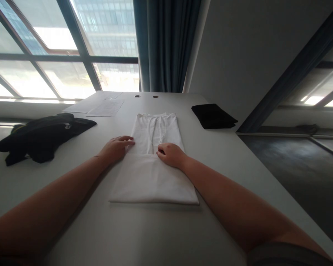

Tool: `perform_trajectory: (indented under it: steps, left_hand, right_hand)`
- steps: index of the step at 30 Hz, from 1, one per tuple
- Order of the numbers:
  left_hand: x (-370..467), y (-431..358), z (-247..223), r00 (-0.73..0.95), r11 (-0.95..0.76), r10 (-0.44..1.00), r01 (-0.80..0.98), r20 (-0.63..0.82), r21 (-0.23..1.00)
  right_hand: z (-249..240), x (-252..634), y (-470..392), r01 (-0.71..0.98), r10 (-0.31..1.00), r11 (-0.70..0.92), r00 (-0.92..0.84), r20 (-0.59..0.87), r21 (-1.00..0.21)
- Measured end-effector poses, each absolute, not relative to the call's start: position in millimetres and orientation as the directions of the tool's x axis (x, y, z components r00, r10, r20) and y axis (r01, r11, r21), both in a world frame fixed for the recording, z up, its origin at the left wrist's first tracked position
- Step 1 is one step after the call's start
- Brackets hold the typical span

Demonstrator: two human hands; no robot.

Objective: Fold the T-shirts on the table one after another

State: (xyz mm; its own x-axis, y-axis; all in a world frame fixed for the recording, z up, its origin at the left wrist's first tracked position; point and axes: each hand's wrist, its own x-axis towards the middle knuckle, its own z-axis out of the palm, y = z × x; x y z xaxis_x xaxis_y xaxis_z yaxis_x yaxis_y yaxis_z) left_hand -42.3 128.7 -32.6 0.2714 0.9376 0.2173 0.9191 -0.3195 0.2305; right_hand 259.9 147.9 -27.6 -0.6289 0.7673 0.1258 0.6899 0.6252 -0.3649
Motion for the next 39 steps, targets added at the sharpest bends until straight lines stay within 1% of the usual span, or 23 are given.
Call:
perform_trajectory:
  steps: [2,5,7,9,11,15,17,21,23,24,27,29,35,38,39]
  left_hand:
    - [-39.7,127.3,-29.7,0.233,-0.273,0.948,0.945,0.217,0.18]
    - [-39.0,126.2,-26.6,0.101,-0.123,0.966,0.989,0.239,0.077]
    - [-40.4,126.0,-26.7,0.062,-0.084,0.965,0.993,0.254,0.077]
    - [-42.2,126.0,-28.8,0.061,-0.097,0.962,0.987,0.266,0.127]
    - [-43.3,126.0,-32.0,0.1,-0.153,0.954,0.973,0.283,0.172]
    - [-44.4,127.1,-37.1,0.22,-0.274,0.938,0.944,0.269,0.184]
    - [-46.1,128.8,-37.7,0.224,-0.263,0.946,0.952,0.235,0.153]
    - [-51.7,133.0,-36.6,0.148,-0.16,0.967,0.986,0.209,0.043]
    - [-53.1,134.0,-36.8,0.129,-0.146,0.969,0.987,0.212,0.063]
    - [-52.9,134.0,-37.1,0.147,-0.17,0.965,0.981,0.217,0.092]
    - [-49.0,132.8,-38.4,0.273,-0.314,0.936,0.932,0.222,0.179]
    - [-45.2,132.2,-38.7,0.308,-0.348,0.928,0.917,0.209,0.196]
    - [-45.6,135.8,-39.0,0.235,-0.264,0.953,0.954,0.193,0.141]
    - [-50.5,137.6,-40.8,0.165,-0.202,0.963,0.966,0.215,0.164]
    - [-51.5,137.8,-41.4,0.166,-0.207,0.961,0.962,0.22,0.178]
  right_hand:
    - [-27.8,259.8,148.1,0.688,0.766,0.627,-0.631,0.124,-0.366]
    - [-28.4,259.9,149.1,0.685,0.763,0.629,-0.634,0.125,-0.367]
    - [-28.6,260.0,149.6,0.683,0.761,0.633,-0.636,0.129,-0.364]
    - [-28.4,260.0,149.7,0.684,0.759,0.635,-0.638,0.129,-0.359]
    - [-27.9,260.0,149.4,0.686,0.761,0.633,-0.636,0.127,-0.358]
    - [-26.9,259.7,148.5,0.685,0.763,0.629,-0.634,0.124,-0.367]
    - [-26.9,259.5,148.3,0.687,0.764,0.627,-0.634,0.121,-0.367]
    - [-27.2,259.6,148.3,0.688,0.766,0.626,-0.631,0.123,-0.366]
    - [-27.1,259.7,148.3,0.688,0.766,0.626,-0.631,0.122,-0.367]
    - [-27.0,259.8,148.3,0.688,0.766,0.626,-0.631,0.122,-0.368]
    - [-27.1,259.8,148.3,0.684,0.764,0.627,-0.633,0.124,-0.374]
    - [-27.3,259.7,148.5,0.681,0.765,0.626,-0.632,0.128,-0.38]
    - [-26.6,259.8,148.2,0.687,0.773,0.616,-0.623,0.124,-0.386]
    - [-26.2,259.8,147.8,0.686,0.768,0.621,-0.629,0.121,-0.379]
    - [-26.2,259.7,147.7,0.685,0.767,0.623,-0.631,0.121,-0.377]
